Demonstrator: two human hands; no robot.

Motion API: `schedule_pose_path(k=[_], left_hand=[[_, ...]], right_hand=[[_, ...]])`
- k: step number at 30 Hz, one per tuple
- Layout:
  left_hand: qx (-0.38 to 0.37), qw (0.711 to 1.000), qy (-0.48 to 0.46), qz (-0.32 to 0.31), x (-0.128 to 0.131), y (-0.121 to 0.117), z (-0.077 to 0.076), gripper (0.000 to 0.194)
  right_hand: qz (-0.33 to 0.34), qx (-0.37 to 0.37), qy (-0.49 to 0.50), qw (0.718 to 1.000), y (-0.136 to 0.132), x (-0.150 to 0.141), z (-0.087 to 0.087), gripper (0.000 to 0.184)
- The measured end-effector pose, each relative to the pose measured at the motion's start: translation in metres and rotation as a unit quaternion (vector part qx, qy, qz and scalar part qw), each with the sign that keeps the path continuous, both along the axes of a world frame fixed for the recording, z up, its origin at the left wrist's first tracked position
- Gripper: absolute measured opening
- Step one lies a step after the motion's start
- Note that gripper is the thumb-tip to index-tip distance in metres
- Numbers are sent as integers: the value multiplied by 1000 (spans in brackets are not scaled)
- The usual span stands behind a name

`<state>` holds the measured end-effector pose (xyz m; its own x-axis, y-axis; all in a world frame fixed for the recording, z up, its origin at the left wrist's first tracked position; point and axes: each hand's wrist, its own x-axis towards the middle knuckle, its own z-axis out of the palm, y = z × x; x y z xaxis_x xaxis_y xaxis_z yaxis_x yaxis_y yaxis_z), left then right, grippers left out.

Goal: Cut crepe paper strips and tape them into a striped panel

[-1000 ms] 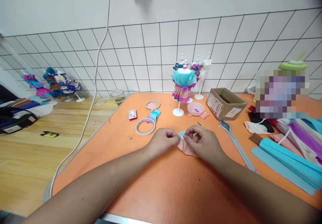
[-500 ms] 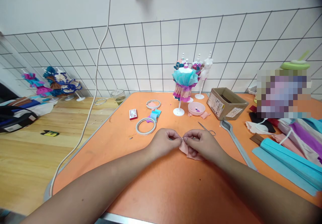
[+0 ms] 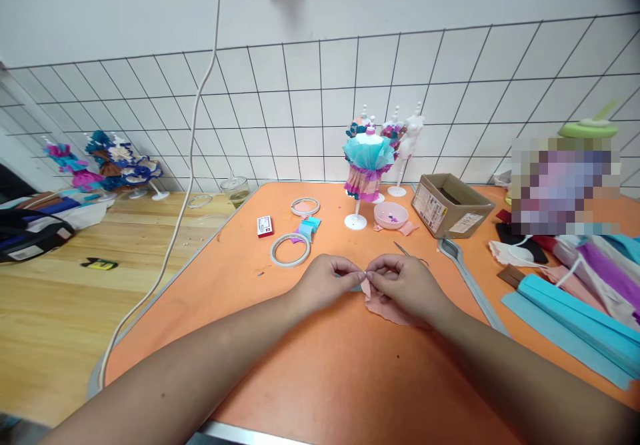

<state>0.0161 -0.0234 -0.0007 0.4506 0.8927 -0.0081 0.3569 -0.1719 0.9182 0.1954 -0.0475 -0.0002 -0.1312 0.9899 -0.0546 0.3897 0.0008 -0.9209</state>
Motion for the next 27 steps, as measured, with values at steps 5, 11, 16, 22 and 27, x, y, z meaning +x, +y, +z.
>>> schedule_pose_path(k=[5,11,16,22,27], left_hand=[[-44,998,-39,-10,-3,2,-2,30],[-70,996,-41,22,-3,4,-7,26],[-81,996,-47,12,-4,4,-5,24],[-76,996,-51,15,-4,4,-5,22],[-71,996,-49,22,-2,4,-5,19]], right_hand=[[-20,52,-55,997,-3,-1,5,15],[-11,78,-70,994,-3,-2,2,17],[-9,76,-57,995,-4,-2,0,17],[-4,78,-59,995,-3,-2,-1,18],[11,115,-101,988,-2,-1,-3,20]])
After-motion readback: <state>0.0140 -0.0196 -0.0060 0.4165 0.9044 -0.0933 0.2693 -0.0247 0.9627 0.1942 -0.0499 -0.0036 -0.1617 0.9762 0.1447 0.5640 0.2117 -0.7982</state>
